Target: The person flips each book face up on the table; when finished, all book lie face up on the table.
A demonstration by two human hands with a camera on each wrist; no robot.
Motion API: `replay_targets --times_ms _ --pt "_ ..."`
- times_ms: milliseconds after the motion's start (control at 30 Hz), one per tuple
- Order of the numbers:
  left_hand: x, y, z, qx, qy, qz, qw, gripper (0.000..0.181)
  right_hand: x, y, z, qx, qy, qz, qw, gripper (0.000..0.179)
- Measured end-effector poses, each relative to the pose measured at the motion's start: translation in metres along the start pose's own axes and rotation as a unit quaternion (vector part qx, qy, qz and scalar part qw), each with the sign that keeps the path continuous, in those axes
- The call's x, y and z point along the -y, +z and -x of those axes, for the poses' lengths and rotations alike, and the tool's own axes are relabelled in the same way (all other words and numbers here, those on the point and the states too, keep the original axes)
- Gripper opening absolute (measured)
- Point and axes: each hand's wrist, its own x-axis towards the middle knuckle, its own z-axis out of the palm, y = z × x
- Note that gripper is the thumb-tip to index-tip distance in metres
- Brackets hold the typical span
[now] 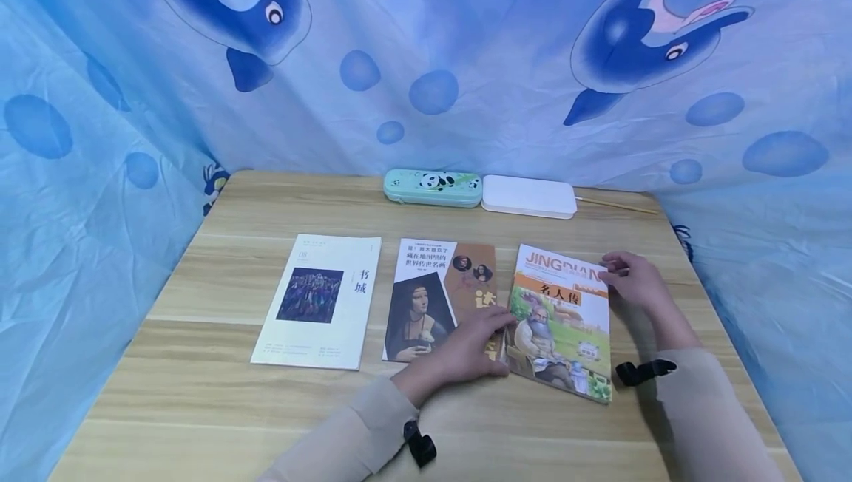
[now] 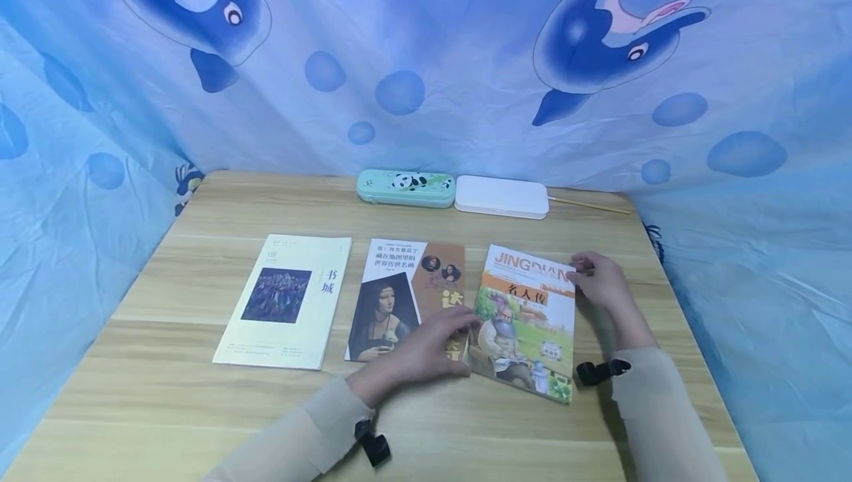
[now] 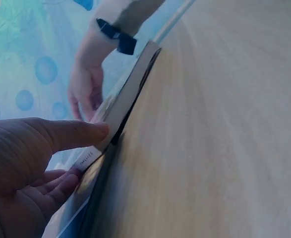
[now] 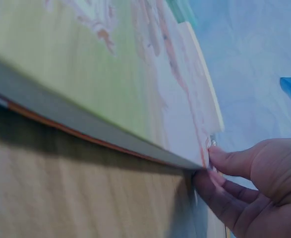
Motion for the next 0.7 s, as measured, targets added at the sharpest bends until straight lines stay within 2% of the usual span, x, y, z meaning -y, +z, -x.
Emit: replay_targets --times_ms 167,300,500,600,700 --pt "-0.003 0.006 0.000 -0.008 -0.003 0.008 0.9999 0.091 0.005 0.002 -0.011 0.000 -0.004 -0.001 1.0000 0.044" --pt "-0.005 0.009 -0.001 -0.013 -0.017 0.009 0.9997 0.093 0.011 0.006 -0.018 -0.001 0.001 -0.001 1.0000 0.041" --pt "-0.005 0.009 -0.001 -0.022 -0.033 0.016 0.9991 0.091 0.016 0.006 -0.022 -0.006 -0.025 0.004 0.9997 0.040" --pt "-0.001 0.004 0.001 -0.036 -0.031 0.008 0.9989 0.083 0.018 0.005 -0.018 -0.002 -0.032 0.004 0.9995 0.047" --pt "0.007 -0.007 0.005 -0.065 -0.026 -0.014 0.9974 0.077 0.022 0.004 -0.011 -0.002 -0.037 0.009 0.9993 0.059"
